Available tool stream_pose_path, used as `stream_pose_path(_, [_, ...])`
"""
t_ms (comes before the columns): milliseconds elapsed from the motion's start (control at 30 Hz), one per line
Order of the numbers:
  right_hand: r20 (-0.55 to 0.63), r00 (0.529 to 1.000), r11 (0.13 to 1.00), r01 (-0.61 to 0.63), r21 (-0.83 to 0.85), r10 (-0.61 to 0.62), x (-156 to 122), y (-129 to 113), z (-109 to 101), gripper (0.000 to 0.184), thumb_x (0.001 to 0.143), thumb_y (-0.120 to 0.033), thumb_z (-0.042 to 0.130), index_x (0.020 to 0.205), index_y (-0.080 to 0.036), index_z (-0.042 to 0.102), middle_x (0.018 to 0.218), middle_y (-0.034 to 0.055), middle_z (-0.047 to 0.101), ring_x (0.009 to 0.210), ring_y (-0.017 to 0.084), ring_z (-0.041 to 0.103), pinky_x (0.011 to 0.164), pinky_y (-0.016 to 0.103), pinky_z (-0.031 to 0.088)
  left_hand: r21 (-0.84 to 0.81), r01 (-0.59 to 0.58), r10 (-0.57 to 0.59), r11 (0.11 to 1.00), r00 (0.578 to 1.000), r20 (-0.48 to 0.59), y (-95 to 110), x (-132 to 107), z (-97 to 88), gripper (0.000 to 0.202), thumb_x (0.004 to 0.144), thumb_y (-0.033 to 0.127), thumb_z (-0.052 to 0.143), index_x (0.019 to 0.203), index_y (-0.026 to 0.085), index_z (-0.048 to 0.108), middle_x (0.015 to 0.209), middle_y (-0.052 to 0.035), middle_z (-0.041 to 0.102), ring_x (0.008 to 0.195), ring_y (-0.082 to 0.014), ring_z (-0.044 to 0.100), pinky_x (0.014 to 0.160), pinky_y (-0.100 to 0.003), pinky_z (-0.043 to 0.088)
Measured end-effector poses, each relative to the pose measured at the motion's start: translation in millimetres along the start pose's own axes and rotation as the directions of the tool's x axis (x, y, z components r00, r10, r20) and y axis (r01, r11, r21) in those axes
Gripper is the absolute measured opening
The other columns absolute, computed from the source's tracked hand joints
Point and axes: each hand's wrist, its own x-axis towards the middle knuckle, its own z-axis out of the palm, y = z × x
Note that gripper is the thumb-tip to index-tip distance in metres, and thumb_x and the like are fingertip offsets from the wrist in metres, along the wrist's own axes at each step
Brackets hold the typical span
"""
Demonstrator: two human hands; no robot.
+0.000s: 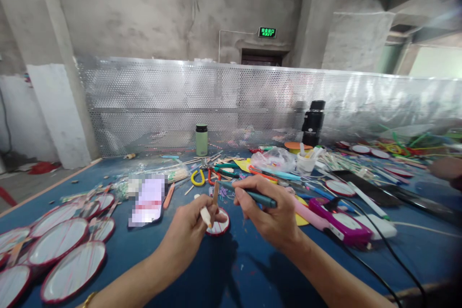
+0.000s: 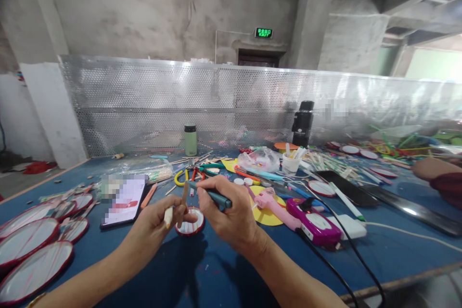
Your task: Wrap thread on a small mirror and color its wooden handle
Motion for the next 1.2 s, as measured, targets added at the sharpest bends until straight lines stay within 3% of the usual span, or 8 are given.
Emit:
stream_pose_path(233, [-0.021, 1.0, 1.0, 0.011, 0.001, -0.011, 0.4, -1.3, -0.5, 0.01, 0.088, -0.019, 0.058, 0.093, -0.021, 0.067, 0.069, -0.0018, 0.065, 0.05, 0.007, 0.055, 0.046, 0.019, 0.045, 0.008, 0.018, -0.018, 1.0, 1.0, 0.002, 0.7, -0.9, -0.5, 0.024, 0.093, 0.032, 0.046, 0.075, 0.021, 0.057, 0.08, -0.004, 0.075, 0.075, -0.0191, 0.066, 0.069, -0.027, 0.047])
stream_pose_path(533, [0.005, 1.0, 1.0, 0.003, -0.002, -0.003, 0.3, -1.2, 1.0, 0.01, 0.089, -0.02, 0.057, 0.092, -0.021, 0.066, 0.067, -0.0024, 0.064, 0.049, 0.007, 0.054, 0.047, 0.02, 0.046, -0.035, -0.007, 0.007, 0.999, 1.0, 0.009, -2.7, -0.5, -0.4, 0.018, 0.09, 0.025, 0.046, 0.073, 0.021, 0.049, 0.079, -0.0031, 0.073, 0.078, -0.0196, 0.069, 0.069, -0.026, 0.047])
stream_pose_path(733, [0.008, 1.0, 1.0, 0.013, -0.004, -0.012, -0.7, 0.1, 0.6, 0.01, 0.089, -0.019, 0.057, 0.092, -0.02, 0.066, 0.067, -0.0022, 0.064, 0.049, 0.007, 0.054, 0.046, 0.02, 0.046, -0.01, 0.009, -0.009, 1.0, 1.0, 0.006, -1.7, -1.0, -0.2, 0.019, 0.092, 0.028, 0.046, 0.078, 0.021, 0.056, 0.079, -0.0037, 0.074, 0.078, -0.0198, 0.068, 0.07, -0.026, 0.047])
stream_pose_path(1200, [0.027, 1.0, 1.0, 0.014, -0.017, -0.014, -0.2, 0.0, 0.0, 0.01, 0.089, -0.018, 0.058, 0.093, -0.021, 0.066, 0.067, -0.0035, 0.064, 0.048, 0.006, 0.053, 0.048, 0.019, 0.045, -0.027, 0.009, -0.009, 1.0, 1.0, 0.005, -3.6, 0.3, 0.2, 0.017, 0.092, 0.025, 0.046, 0.077, 0.021, 0.055, 0.076, -0.0025, 0.071, 0.077, -0.0193, 0.068, 0.069, -0.026, 0.047])
